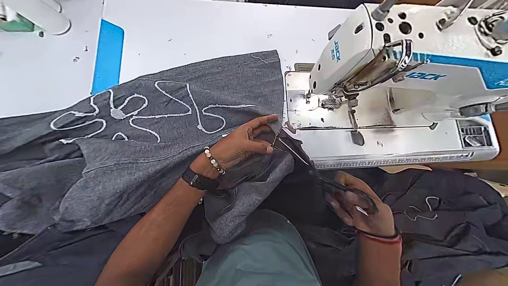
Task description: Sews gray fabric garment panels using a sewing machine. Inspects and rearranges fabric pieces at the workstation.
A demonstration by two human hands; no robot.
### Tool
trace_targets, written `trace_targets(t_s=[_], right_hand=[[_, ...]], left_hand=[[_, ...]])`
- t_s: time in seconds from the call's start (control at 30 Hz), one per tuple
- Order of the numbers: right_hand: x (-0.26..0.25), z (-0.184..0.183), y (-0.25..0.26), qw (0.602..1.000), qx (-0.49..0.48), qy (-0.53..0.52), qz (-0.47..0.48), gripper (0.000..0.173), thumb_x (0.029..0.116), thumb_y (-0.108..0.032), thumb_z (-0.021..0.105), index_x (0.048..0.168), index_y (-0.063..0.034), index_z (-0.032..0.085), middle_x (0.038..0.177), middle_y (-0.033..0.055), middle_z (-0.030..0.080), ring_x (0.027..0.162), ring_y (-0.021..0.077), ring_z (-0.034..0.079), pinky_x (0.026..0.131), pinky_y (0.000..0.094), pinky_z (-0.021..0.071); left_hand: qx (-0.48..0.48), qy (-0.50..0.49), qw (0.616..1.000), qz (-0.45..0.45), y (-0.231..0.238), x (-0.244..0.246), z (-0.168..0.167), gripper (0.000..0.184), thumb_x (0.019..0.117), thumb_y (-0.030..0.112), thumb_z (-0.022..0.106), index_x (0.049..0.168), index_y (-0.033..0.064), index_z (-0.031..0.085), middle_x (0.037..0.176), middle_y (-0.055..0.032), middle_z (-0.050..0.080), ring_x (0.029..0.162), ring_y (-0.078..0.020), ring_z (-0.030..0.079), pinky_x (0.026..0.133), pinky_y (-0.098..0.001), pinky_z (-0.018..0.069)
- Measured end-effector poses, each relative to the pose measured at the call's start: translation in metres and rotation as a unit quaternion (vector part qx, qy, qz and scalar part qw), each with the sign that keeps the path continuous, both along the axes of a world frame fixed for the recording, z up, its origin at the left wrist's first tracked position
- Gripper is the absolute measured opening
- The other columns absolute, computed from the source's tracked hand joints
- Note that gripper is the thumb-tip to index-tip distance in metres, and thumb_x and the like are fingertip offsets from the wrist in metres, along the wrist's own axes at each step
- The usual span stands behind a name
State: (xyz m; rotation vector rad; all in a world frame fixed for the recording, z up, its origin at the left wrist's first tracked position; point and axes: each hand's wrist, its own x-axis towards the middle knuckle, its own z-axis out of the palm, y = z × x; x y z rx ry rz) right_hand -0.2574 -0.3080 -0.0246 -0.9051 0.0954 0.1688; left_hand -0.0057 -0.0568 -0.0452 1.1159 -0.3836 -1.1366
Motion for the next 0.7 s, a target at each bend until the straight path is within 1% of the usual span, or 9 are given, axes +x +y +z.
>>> trace_targets(t_s=[0.13,0.23,0.33,0.4,0.5,0.6,0.63,0.67,0.7], right_hand=[[0.024,-0.005,-0.004,0.998,0.007,0.003,0.056,0.015,0.1009,-0.025,0.067,0.104,-0.0134,0.057,0.082,0.0021,0.063,0.057,0.0079,0.061,0.045,0.0195,0.0500],[0.030,-0.001,-0.003,0.993,-0.040,-0.011,0.108,0.017,0.1012,-0.022,0.067,0.104,-0.0150,0.052,0.088,0.0024,0.063,0.059,0.0076,0.062,0.047,0.0198,0.0521],[0.016,0.000,-0.008,0.995,-0.044,-0.007,0.091,0.015,0.1013,-0.022,0.067,0.105,-0.0156,0.054,0.089,0.0025,0.064,0.058,0.0069,0.062,0.045,0.0193,0.0514],[0.006,-0.001,-0.016,0.998,-0.003,-0.001,0.056,0.017,0.0984,-0.024,0.070,0.104,-0.0153,0.057,0.083,0.0022,0.066,0.054,0.0076,0.062,0.042,0.0199,0.0507],[-0.007,-0.005,-0.015,0.997,-0.003,-0.002,0.083,0.019,0.0989,-0.025,0.071,0.102,-0.0163,0.054,0.083,0.0017,0.063,0.054,0.0071,0.061,0.042,0.0197,0.0504],[-0.014,-0.009,-0.014,0.993,0.007,-0.024,0.117,0.019,0.0984,-0.022,0.071,0.103,-0.0166,0.053,0.084,0.0009,0.063,0.059,0.0068,0.063,0.045,0.0191,0.0513],[-0.017,-0.008,-0.016,0.993,0.013,-0.034,0.114,0.020,0.0973,-0.023,0.072,0.105,-0.0168,0.054,0.084,0.0001,0.063,0.058,0.0064,0.063,0.045,0.0189,0.0515],[-0.022,-0.005,-0.018,0.995,0.017,-0.040,0.095,0.021,0.0961,-0.025,0.074,0.107,-0.0173,0.057,0.082,-0.0005,0.065,0.056,0.0058,0.063,0.043,0.0186,0.0513],[-0.027,-0.002,-0.021,0.997,0.008,-0.042,0.059,0.021,0.0951,-0.028,0.074,0.108,-0.0188,0.060,0.081,-0.0020,0.066,0.055,0.0047,0.062,0.043,0.0181,0.0508]], left_hand=[[-0.005,-0.002,1.000,-0.001,0.002,-0.002,0.001,0.087,0.0840,-0.009,0.072,0.159,0.0171,0.036,0.127,-0.0106,0.061,0.085,-0.0140,0.067,0.078,-0.0299,0.0611],[-0.003,-0.005,1.000,0.007,0.002,-0.004,0.004,0.091,0.0841,-0.010,0.071,0.161,0.0199,0.033,0.123,-0.0104,0.062,0.086,-0.0150,0.067,0.079,-0.0309,0.0609],[0.041,-0.081,0.996,-0.009,0.001,-0.011,0.003,0.104,0.0827,-0.005,0.076,0.165,0.0292,0.023,0.136,-0.0120,0.061,0.091,-0.0205,0.071,0.080,-0.0337,0.0630],[0.068,-0.141,0.987,-0.025,-0.003,-0.024,0.001,0.110,0.0827,0.002,0.080,0.165,0.0370,0.015,0.139,-0.0093,0.061,0.084,-0.0192,0.072,0.074,-0.0330,0.0633],[0.040,-0.099,0.994,-0.028,-0.005,-0.041,-0.001,0.123,0.0799,-0.003,0.082,0.165,0.0401,0.003,0.145,-0.0074,0.057,0.079,-0.0201,0.073,0.071,-0.0317,0.0645],[0.009,-0.087,0.994,-0.063,-0.009,-0.037,-0.001,0.132,0.0784,-0.007,0.080,0.164,0.0403,-0.008,0.164,0.0013,0.039,0.074,-0.0169,0.073,0.069,-0.0302,0.0647],[0.010,-0.103,0.992,-0.073,-0.009,-0.038,-0.001,0.129,0.0788,-0.006,0.080,0.165,0.0382,-0.005,0.166,0.0016,0.036,0.073,-0.0145,0.072,0.068,-0.0293,0.0644],[0.018,-0.134,0.986,-0.092,-0.006,-0.044,0.000,0.121,0.0802,-0.002,0.080,0.166,0.0344,0.003,0.166,0.0016,0.035,0.075,-0.0122,0.072,0.069,-0.0291,0.0643],[0.020,-0.174,0.977,-0.124,-0.003,-0.053,0.002,0.108,0.0815,0.001,0.079,0.165,0.0283,0.016,0.164,-0.0004,0.037,0.082,-0.0114,0.073,0.072,-0.0310,0.0649]])
